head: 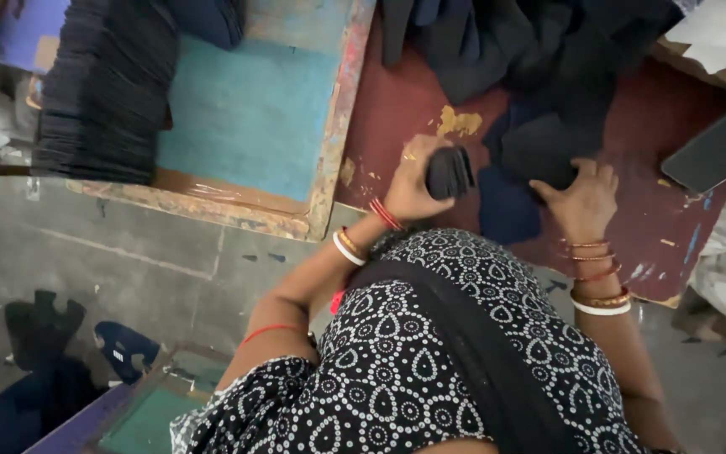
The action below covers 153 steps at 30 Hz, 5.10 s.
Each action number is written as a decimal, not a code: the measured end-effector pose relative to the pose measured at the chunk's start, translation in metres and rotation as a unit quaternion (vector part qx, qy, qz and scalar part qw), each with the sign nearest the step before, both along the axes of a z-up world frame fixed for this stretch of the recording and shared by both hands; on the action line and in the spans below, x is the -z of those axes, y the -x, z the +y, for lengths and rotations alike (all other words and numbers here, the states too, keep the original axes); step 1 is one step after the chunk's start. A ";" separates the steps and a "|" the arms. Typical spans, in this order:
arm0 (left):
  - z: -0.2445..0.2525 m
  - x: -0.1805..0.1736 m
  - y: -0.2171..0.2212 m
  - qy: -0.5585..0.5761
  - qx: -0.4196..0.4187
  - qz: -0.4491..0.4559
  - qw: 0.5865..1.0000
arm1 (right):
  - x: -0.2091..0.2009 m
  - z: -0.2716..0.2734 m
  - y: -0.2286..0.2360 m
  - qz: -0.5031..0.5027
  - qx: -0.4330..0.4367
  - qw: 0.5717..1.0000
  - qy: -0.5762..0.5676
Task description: The person folds dark blue fabric pieces on a wooden table. They repeatedly pick up a piece, fold it, and place it onto a growing stack. The camera is extremely unstable, shaking rapidly throughout the task.
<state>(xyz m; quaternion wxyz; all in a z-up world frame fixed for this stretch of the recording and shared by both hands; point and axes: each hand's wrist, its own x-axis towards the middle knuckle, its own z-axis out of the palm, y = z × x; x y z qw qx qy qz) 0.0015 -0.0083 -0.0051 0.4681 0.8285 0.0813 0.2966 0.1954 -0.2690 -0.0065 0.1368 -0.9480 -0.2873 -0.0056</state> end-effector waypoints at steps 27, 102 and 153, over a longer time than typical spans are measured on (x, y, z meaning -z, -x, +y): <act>0.014 0.001 -0.005 -0.065 0.102 -0.029 0.992 | -0.043 0.005 -0.003 -0.091 -0.127 0.988 -0.008; -0.001 0.013 0.026 0.582 -0.107 0.020 0.806 | -0.006 0.114 0.017 -0.021 -0.191 0.958 -0.211; 0.041 0.012 0.010 0.514 -0.130 0.003 0.848 | 0.009 0.041 -0.031 -0.011 -0.061 0.998 -0.006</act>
